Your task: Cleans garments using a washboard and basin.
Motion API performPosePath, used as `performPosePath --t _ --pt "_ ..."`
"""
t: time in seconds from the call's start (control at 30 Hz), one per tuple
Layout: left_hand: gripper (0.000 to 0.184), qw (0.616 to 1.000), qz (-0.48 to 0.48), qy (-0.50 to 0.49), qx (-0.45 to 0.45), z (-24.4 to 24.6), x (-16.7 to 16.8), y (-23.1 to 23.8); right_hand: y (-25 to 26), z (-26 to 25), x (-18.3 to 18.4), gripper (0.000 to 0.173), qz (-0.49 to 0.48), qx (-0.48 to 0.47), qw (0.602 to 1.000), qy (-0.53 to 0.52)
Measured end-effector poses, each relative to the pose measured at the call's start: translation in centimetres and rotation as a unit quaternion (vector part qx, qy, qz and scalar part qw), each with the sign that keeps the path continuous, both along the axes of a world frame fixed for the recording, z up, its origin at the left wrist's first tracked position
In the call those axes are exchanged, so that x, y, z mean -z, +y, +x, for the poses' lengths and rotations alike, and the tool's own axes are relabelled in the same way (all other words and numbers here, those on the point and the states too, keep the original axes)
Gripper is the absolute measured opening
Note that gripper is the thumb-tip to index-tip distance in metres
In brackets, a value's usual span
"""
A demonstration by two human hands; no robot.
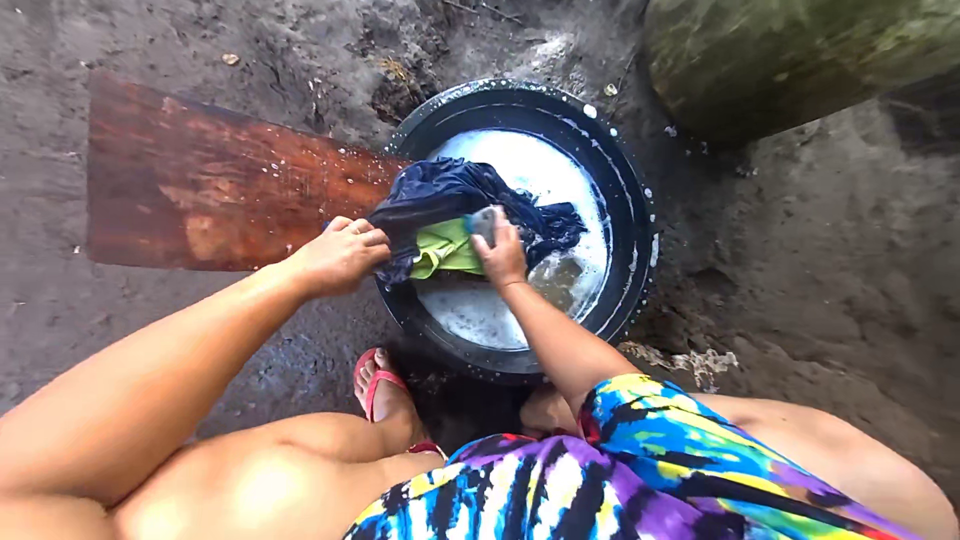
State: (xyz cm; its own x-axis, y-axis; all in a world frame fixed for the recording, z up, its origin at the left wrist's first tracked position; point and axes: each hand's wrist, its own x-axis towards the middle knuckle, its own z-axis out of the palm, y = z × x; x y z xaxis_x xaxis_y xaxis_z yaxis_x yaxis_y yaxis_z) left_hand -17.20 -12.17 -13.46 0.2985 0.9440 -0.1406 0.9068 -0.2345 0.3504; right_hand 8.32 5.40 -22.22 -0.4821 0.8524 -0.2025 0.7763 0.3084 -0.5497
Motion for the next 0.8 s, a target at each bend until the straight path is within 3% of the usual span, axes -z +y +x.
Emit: performPosePath --t 0.1,0.2,0.3,0.37,0.43,0.47,0.53,0.6,0.67,0.73,0.77,0.8 --pt "0.008 0.998 -0.014 -0.03 -0.047 0.5 -0.2 1.5 2.2 2.4 0.6 0.077 -0.046 0.103 0.991 0.071" --pt "0.017 0.975 -0.053 -0.145 -0.158 1.3 -2.4 4.1 0.1 -0.9 -2.8 0.079 -0.145 -0.009 0.936 0.322" --pt "0.022 0.9 -0.098 -0.279 -0.32 3.0 -5.5 6.3 -2.4 -4.4 -6.4 0.097 -0.296 -0.151 0.835 0.437" --pt "0.019 0.832 -0.062 -0.401 -0.379 3.5 -5.3 7.0 -1.9 -4.2 -7.2 0.093 -0.295 -0.136 0.827 0.459" --pt "0.021 0.778 -0.029 -0.498 -0.38 3.6 -4.7 7.2 -0.3 -2.5 -7.8 0.089 -0.266 -0.076 0.839 0.47" --pt "0.02 0.78 -0.043 -0.501 -0.373 3.6 -4.7 7.2 0.6 -1.5 -8.4 0.083 -0.255 -0.048 0.839 0.478" --pt "0.018 0.843 -0.158 -0.413 -0.306 3.9 -5.2 7.1 2.5 0.2 -10.0 0.079 -0.243 -0.012 0.826 0.508" --pt "0.023 0.921 -0.28 -0.235 -0.136 5.0 -4.6 8.4 4.0 1.4 -11.7 0.084 -0.243 -0.003 0.813 0.529" --pt "0.035 0.963 -0.266 -0.045 0.023 6.8 -2.1 10.2 4.5 2.5 -13.3 0.088 -0.254 -0.03 0.807 0.532" --pt "0.04 0.969 -0.243 0.03 0.012 7.7 -0.1 12.6 4.5 3.3 -14.5 0.097 -0.273 -0.065 0.81 0.516" --pt "0.033 0.979 -0.196 0.017 -0.059 7.5 0.9 14.0 4.3 3.6 -15.0 0.096 -0.281 -0.088 0.81 0.506" --pt "0.037 0.987 -0.1 0.002 -0.129 7.3 2.4 15.8 4.2 3.7 -15.4 0.093 -0.293 -0.125 0.809 0.494"
